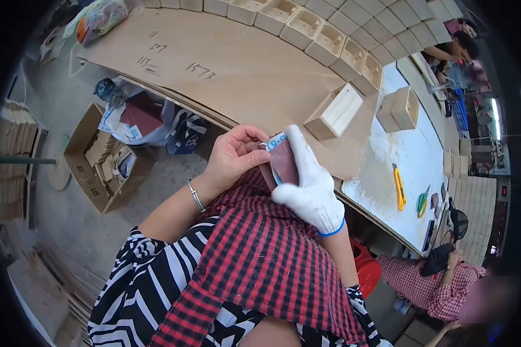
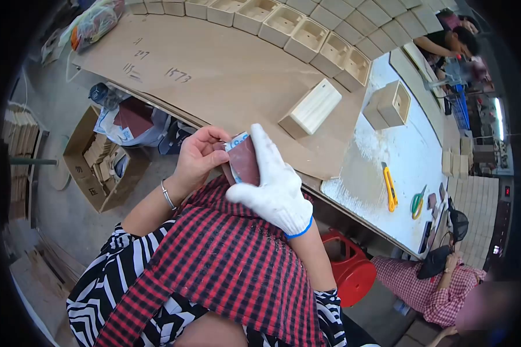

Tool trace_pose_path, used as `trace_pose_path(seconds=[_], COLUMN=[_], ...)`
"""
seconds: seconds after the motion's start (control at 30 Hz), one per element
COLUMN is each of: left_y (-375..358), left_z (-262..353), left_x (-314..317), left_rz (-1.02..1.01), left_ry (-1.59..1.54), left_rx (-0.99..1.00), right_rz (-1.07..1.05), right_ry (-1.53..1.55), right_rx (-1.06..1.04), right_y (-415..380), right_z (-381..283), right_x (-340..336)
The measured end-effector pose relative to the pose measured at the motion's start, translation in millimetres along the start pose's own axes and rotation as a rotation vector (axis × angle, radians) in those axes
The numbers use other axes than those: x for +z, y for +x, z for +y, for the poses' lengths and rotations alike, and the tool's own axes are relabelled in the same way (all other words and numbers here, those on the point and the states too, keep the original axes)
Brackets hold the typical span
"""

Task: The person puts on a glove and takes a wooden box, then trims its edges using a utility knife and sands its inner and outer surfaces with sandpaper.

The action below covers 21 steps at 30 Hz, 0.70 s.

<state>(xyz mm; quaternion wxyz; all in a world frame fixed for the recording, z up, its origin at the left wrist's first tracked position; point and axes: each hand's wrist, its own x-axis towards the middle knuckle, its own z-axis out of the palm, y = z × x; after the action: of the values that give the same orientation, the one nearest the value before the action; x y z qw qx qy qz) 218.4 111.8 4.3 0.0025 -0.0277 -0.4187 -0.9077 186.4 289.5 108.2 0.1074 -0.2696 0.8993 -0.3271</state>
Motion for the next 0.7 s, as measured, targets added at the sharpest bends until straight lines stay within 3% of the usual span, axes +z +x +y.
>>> trace_pose_path(seconds=[0.17,0.27,0.3,0.4,0.57,0.7], left_y=[4,11,13,20,18,19], left_z=[-1,-3,-1,9,7,1], left_x=[8,15,16,14,39,34], left_rz=[-0.039,0.011,0.006,0.072,0.141,0.118], left_ry=[0.096,0.064,0.065,0.06,0.093,0.119], left_rx=[-0.11,0.068,0.061,-0.11,-0.126,-0.208], right_rz=[-0.077,-0.133,-0.127,-0.048,0.036,0.066], right_ry=[-0.129,0.608,0.612,1.148,1.245,1.087], right_rx=[0.121,0.317,0.322,0.449,0.443,0.448], right_y=[-4,-3,-5,-10,-10,-8], right_z=[7,31,35,43,48,48], right_x=[-1,-7,-10,-16,-11,-13])
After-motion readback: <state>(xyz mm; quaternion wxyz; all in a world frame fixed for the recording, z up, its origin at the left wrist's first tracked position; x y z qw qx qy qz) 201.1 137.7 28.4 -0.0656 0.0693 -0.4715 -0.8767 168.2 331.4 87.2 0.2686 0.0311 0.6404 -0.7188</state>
